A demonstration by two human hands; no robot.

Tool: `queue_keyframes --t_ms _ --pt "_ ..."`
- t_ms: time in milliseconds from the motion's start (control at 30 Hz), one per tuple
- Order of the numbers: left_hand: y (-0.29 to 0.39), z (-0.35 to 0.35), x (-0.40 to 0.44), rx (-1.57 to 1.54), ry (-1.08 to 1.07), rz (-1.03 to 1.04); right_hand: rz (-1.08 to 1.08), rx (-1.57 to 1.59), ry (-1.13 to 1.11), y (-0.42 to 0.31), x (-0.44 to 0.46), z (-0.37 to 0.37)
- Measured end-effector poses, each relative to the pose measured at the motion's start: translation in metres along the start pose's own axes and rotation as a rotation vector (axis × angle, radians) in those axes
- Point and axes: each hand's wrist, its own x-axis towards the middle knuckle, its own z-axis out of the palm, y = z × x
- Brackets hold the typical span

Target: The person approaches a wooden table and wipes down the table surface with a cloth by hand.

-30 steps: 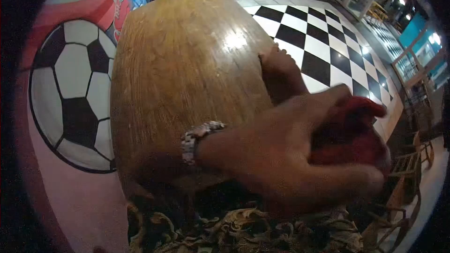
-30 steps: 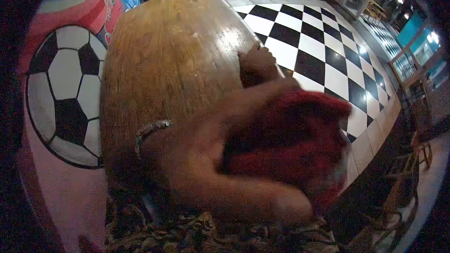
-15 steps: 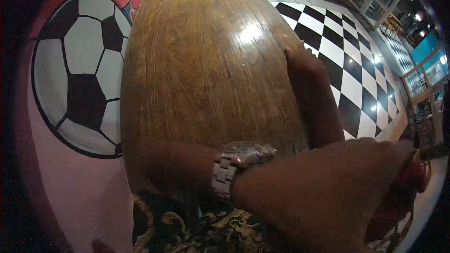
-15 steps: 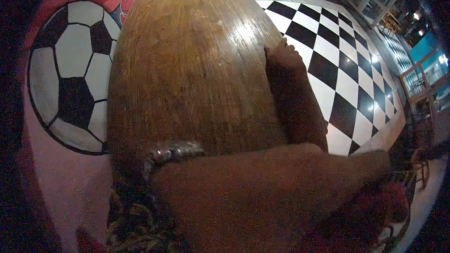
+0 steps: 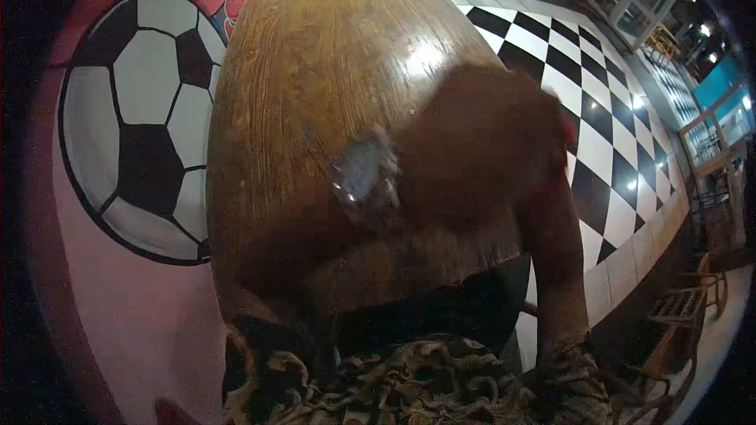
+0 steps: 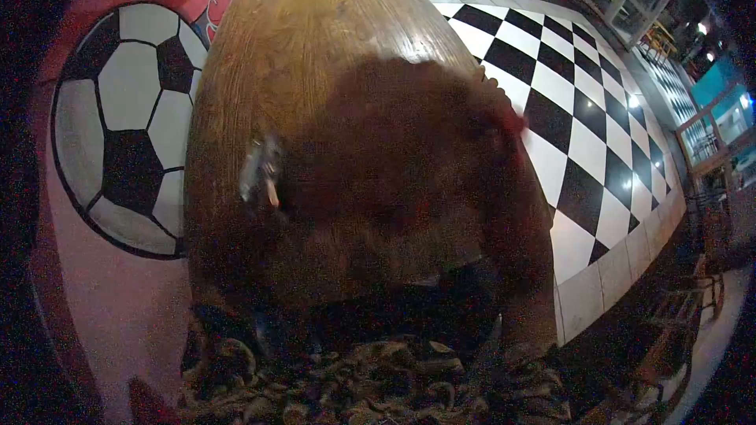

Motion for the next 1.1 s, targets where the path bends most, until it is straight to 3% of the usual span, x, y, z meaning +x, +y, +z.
queue_keyframes --t_ms 100,167,300,367,400,467,500,567,633,667,700,767,800,900,967,1033,1100 --pt "-0.039 -0.019 0.008 0.378 0.108 -0.110 -0.001 0.001 0.001 0.004 0.003 0.003" --pt "-0.086 -0.011 0.014 0.117 0.254 0.026 -0.004 0.000 -0.002 -0.001 0.004 0.001" --pt "-0.147 0.013 0.024 -0.083 0.249 0.057 0.003 0.006 -0.004 0.006 0.007 0.004" --pt "-0.163 0.042 0.017 -0.044 -0.085 -0.240 0.011 -0.003 -0.008 0.011 0.009 0.007" --pt "-0.164 0.056 0.016 -0.045 -0.084 -0.238 0.005 -0.005 -0.009 0.008 0.011 0.004" --pt "-0.158 0.090 0.013 -0.334 -0.452 -0.238 0.005 -0.009 -0.017 0.006 0.008 -0.001" --pt "-0.145 0.110 0.006 -0.334 -0.450 -0.238 0.008 0.001 -0.030 0.011 0.013 0.002" --pt "-0.116 0.147 -0.009 0.217 -0.119 -0.199 0.025 0.036 -0.040 0.017 0.014 0.000" --pt "-0.117 0.157 -0.007 0.201 -0.125 -0.190 -0.003 0.185 0.026 0.031 0.022 0.002" --pt "-0.118 0.160 -0.006 0.189 -0.132 -0.182 -0.080 0.085 -0.066 0.046 0.033 0.010" --pt "-0.125 0.155 -0.005 0.185 -0.135 -0.183 -0.210 -0.039 -0.019 0.056 0.033 0.019" --pt "-0.161 0.131 -0.005 0.051 -0.191 -0.102 -0.334 -0.168 0.042 0.067 0.032 0.028" --pt "-0.183 0.122 -0.008 0.059 -0.217 -0.189 -0.352 -0.161 0.010 0.069 0.032 0.027" --pt "-0.258 0.095 -0.045 -0.795 -0.073 -0.453 -0.314 -0.148 -0.039 0.066 0.029 0.024" --pt "-0.326 0.073 -0.082 -0.438 -0.048 -0.515 -0.249 -0.136 -0.056 0.055 0.026 0.021" --pt "-0.386 0.048 -0.130 0.322 -0.159 -0.613 -0.237 -0.322 0.004 0.048 0.025 0.023" --pt "-0.433 0.024 -0.180 0.703 -0.187 -0.746 -0.109 -0.167 0.000 0.042 0.036 0.029"
